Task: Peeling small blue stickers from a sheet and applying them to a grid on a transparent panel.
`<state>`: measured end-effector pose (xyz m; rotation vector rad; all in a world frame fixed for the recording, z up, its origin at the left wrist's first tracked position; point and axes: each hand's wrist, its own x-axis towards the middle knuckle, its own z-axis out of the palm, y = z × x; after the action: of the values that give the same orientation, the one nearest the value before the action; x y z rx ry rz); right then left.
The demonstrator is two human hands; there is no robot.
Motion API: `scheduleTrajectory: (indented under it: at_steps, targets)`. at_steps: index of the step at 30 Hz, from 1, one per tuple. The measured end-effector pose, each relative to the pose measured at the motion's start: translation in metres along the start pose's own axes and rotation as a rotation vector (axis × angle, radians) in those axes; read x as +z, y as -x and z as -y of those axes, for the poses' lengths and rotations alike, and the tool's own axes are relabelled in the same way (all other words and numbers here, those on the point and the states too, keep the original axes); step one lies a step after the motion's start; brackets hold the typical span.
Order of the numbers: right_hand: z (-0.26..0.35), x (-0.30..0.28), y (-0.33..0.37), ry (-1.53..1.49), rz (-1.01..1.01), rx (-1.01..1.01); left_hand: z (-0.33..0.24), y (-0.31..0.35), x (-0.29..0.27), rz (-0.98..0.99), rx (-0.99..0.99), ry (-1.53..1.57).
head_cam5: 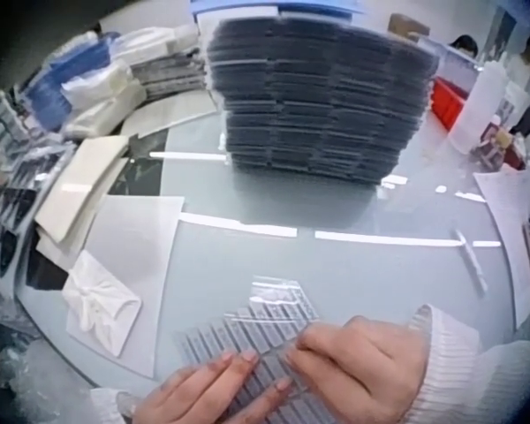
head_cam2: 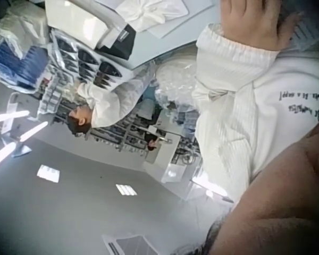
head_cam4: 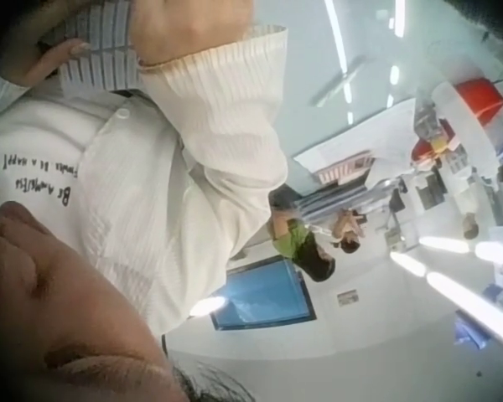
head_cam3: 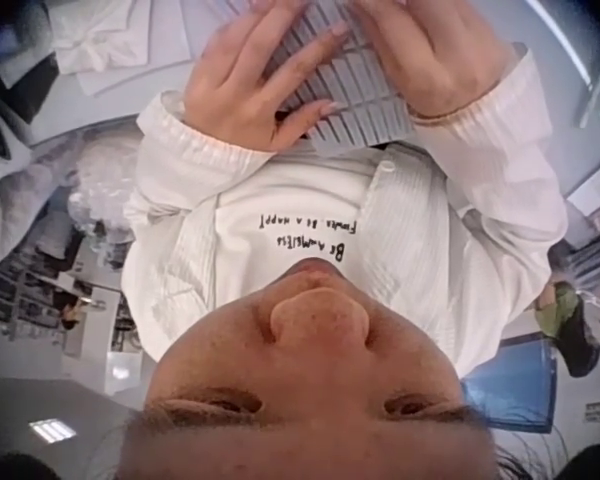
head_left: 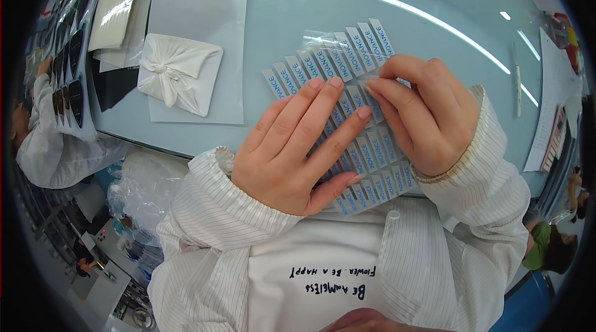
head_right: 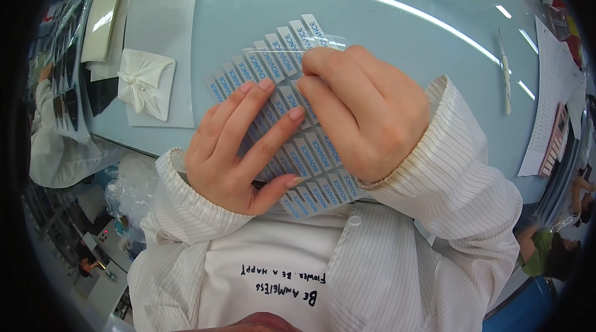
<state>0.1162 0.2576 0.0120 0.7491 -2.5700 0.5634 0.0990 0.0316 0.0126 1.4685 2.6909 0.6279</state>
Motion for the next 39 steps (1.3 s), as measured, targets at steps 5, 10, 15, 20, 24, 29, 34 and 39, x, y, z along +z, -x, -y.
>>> scheduleTrajectory:
  at_steps: [5,10,15,20,24,29,34,39]
  targets:
    - [0.000,-0.001,-0.001,-0.009,-0.001,0.003,0.000,-0.001,-0.001,0.016,-0.018,0.000]
    - [0.003,-0.002,-0.003,-0.007,-0.011,0.029,0.000,-0.001,0.000,0.000,0.007,-0.007]
    - [0.007,-0.010,-0.005,0.023,0.070,0.044,0.000,0.000,0.001,0.000,0.014,-0.025]
    - [0.004,-0.010,-0.004,0.139,0.064,-0.026,-0.001,0.001,0.001,-0.003,0.021,-0.060]
    - [0.011,-0.020,-0.010,0.141,0.179,0.048,0.000,0.002,0.002,-0.011,0.007,-0.077]
    - [0.006,-0.013,-0.006,0.230,0.123,0.010,-0.001,0.001,0.000,-0.008,0.006,-0.077]
    - [0.005,-0.013,-0.009,0.328,0.109,-0.006,0.000,0.001,0.002,-0.008,0.006,-0.074]
    - [0.009,-0.013,-0.010,0.366,0.109,-0.062,0.001,0.001,0.002,-0.015,0.007,-0.064]
